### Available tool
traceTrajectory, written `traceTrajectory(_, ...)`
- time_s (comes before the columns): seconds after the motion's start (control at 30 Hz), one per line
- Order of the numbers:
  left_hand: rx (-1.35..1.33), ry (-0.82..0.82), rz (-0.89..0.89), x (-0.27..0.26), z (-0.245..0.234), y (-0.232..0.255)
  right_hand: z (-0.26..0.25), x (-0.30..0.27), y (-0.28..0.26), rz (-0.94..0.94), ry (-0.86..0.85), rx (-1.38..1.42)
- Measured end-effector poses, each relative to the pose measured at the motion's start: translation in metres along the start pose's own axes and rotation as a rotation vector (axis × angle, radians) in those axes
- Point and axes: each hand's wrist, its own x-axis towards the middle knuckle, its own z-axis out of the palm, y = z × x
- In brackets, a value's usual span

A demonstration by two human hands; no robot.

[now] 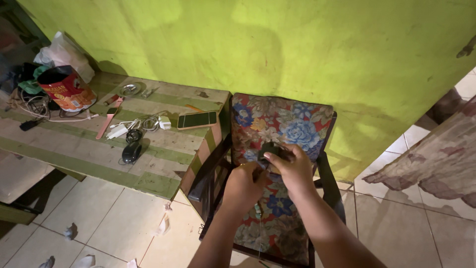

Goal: The person organizes small electronic items on a wooden table. They coil a white charging cable and place it on the table, then pick up a black computer mouse, coil its cable, and set it down. Finally, they handle a small black power adapter, wrapping its cable and placing it on the table.

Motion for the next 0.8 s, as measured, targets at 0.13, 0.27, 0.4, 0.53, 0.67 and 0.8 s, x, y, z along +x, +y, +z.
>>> traceTrajectory(0.13,0.020,-0.038,0.002,0.002,-0.005,-0.003,-0.011,-0.002,-0.006,-0.115,-0.086,-0.401)
traceTrajectory(0.27,0.040,0.025,0.063,0.009,-0.009,-0.014,-0.013,-0.003,-0.017,0.081,-0.250,-0.634)
traceTrajectory(0.4,0.114,-0.016,0.114,0.016,-0.021,-0.021,-0.020,0.000,-0.020,-0.001,-0.430,-0.730)
traceTrajectory(0.53,-0.042,-0.062,0.168,0.024,-0.036,-0.023,-0.032,0.005,-0.018,0.050,-0.569,-0.607)
traceTrajectory(0.67,-0.088,-0.089,0.131,0.026,-0.038,-0.018,-0.047,0.014,-0.013,0.183,-0.655,-0.410)
traceTrajectory(0.8,-0.137,-0.072,0.175,0.023,-0.036,-0.014,-0.055,0.020,-0.006,0.150,-0.762,-0.108)
